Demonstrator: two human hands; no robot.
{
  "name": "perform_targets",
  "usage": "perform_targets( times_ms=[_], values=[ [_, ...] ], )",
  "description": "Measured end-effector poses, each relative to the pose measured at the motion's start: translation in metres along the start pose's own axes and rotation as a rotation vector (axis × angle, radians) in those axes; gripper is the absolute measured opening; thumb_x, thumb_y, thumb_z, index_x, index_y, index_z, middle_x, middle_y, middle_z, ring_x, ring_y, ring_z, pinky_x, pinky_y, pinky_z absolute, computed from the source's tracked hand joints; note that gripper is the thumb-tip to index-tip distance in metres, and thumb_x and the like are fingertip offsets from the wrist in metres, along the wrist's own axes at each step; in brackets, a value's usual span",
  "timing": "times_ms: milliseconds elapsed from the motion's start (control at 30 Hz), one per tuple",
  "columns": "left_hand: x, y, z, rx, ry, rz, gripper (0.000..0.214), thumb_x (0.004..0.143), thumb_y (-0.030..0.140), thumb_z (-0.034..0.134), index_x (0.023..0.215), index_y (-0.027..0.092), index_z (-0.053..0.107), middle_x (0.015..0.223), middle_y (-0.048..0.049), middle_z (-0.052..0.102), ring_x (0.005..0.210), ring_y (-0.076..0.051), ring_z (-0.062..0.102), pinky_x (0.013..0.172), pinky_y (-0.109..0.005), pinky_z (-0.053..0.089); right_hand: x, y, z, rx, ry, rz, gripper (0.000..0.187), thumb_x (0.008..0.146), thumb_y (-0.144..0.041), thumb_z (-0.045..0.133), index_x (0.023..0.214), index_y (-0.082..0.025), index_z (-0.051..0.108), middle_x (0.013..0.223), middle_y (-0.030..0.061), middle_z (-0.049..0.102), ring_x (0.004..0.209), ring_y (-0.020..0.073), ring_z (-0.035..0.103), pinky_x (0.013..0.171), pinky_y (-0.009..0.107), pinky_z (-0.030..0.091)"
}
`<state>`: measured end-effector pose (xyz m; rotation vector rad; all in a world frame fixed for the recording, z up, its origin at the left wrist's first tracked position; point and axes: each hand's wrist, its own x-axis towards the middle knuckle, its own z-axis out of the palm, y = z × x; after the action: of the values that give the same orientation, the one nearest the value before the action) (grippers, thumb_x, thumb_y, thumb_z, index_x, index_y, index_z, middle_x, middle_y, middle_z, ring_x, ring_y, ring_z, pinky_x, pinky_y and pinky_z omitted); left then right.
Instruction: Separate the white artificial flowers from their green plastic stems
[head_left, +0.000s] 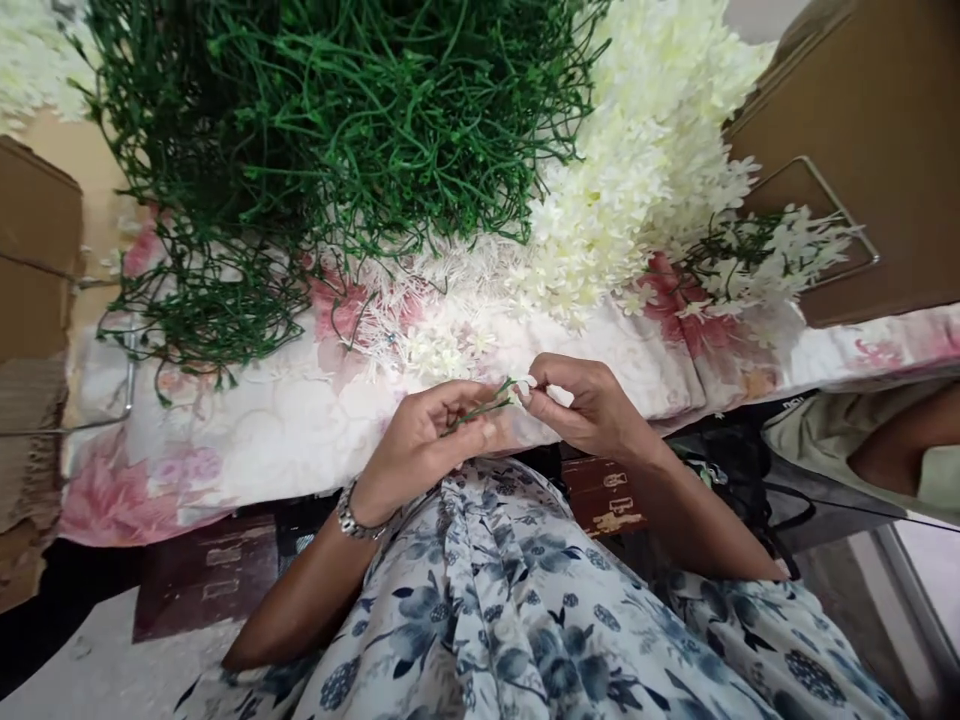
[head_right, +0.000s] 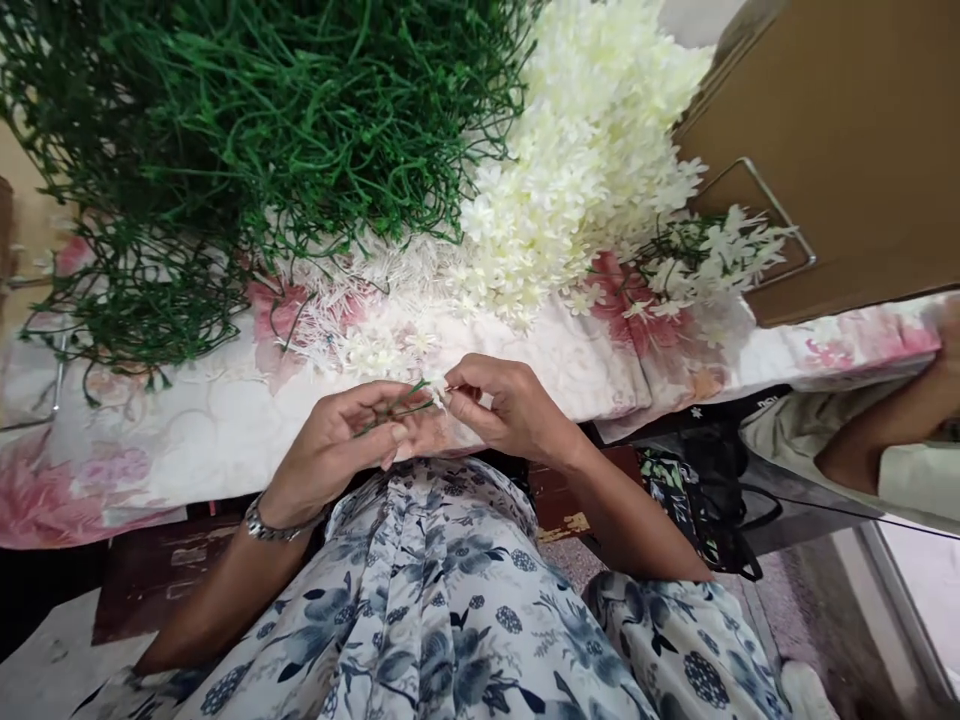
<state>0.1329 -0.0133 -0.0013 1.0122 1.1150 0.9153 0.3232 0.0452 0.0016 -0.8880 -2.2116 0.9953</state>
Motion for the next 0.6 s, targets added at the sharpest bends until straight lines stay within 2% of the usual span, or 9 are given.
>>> perform_targets(
  times_ms=[100,200,267,367,433,500,533,567,600],
  values=[
    [-0.005,0.006,-0.004,0.023,-0.034,-0.007,0.045,0.072,0.033,0.067,0.113,0.017,0.058,0.086,-0.0075,0.065,0.071,-0.014,0.058,0.056,-0.021,0.045,-0.005,0.004,-0.008,0.003,0.054,0.014,0.015,0.084,-0.019,0.051,0.070,-0.016,0.054,0.062,-0.0035,0.048,0.055,0.0055,0.043,0.053,0.018,0.034],
    [-0.010,0.013,-0.005,0.088,-0.037,-0.008,0.047,0.074,0.039,0.064,0.116,0.019,0.056,0.089,-0.0079,0.064,0.072,-0.016,0.059,0.057,-0.022,0.046,-0.012,0.008,-0.029,-0.086,0.178,0.020,0.014,0.082,-0.019,0.053,0.069,-0.016,0.052,0.060,-0.0040,0.046,0.055,0.0059,0.042,0.053,0.018,0.033],
    [-0.013,0.017,-0.004,0.116,0.068,-0.020,0.042,0.077,0.044,0.058,0.109,0.019,0.061,0.085,-0.0075,0.064,0.072,-0.016,0.059,0.056,-0.022,0.046,-0.017,0.013,-0.054,-0.199,0.318,0.050,0.014,0.081,-0.019,0.053,0.068,-0.017,0.051,0.060,-0.0038,0.046,0.055,0.0068,0.042,0.053,0.019,0.033],
    [-0.012,0.018,-0.001,0.213,0.165,-0.034,0.035,0.074,0.045,0.060,0.098,0.021,0.067,0.080,-0.0049,0.066,0.069,-0.016,0.060,0.059,-0.021,0.049,-0.025,0.025,-0.106,-0.425,0.600,0.138,0.016,0.081,-0.023,0.052,0.066,-0.018,0.050,0.060,-0.0033,0.045,0.055,0.0081,0.042,0.054,0.021,0.033],
    [-0.009,0.016,0.002,0.268,0.181,-0.022,0.033,0.071,0.047,0.063,0.093,0.023,0.069,0.078,-0.0033,0.068,0.070,-0.016,0.062,0.063,-0.021,0.051,-0.028,0.037,-0.145,-0.624,0.803,0.246,0.019,0.081,-0.028,0.050,0.066,-0.018,0.051,0.060,-0.0025,0.046,0.055,0.0090,0.042,0.055,0.022,0.034],
    [-0.006,0.013,0.004,0.325,0.166,-0.010,0.032,0.068,0.048,0.065,0.089,0.025,0.070,0.077,-0.0023,0.069,0.069,-0.016,0.063,0.064,-0.021,0.053,-0.028,0.054,-0.179,-0.824,0.900,0.435,0.020,0.084,-0.031,0.045,0.074,-0.017,0.055,0.064,0.0002,0.051,0.056,0.0108,0.044,0.057,0.023,0.035],
    [-0.005,0.011,0.004,0.355,0.167,-0.008,0.032,0.067,0.049,0.065,0.088,0.025,0.070,0.077,-0.0018,0.070,0.069,-0.016,0.064,0.064,-0.021,0.053,-0.026,0.064,-0.192,-0.921,0.891,0.552,0.022,0.086,-0.029,0.040,0.081,-0.016,0.057,0.069,0.0033,0.056,0.061,0.0125,0.048,0.060,0.024,0.036],
    [-0.004,0.009,0.005,0.381,0.177,-0.006,0.032,0.066,0.050,0.066,0.087,0.026,0.071,0.077,-0.0014,0.071,0.070,-0.016,0.064,0.066,-0.020,0.054,-0.025,0.074,-0.202,-1.004,0.826,0.657,0.025,0.086,-0.025,0.036,0.087,-0.015,0.058,0.077,0.0071,0.060,0.068,0.0145,0.052,0.064,0.026,0.038],
    [-0.003,0.008,0.006,0.401,0.193,-0.004,0.032,0.065,0.050,0.066,0.086,0.026,0.071,0.078,-0.0012,0.071,0.071,-0.017,0.065,0.067,-0.020,0.054,-0.023,0.085,-0.209,-1.025,0.796,0.702,0.025,0.085,-0.023,0.037,0.088,-0.014,0.060,0.083,0.0102,0.063,0.073,0.0164,0.054,0.067,0.027,0.038]
  ],
)
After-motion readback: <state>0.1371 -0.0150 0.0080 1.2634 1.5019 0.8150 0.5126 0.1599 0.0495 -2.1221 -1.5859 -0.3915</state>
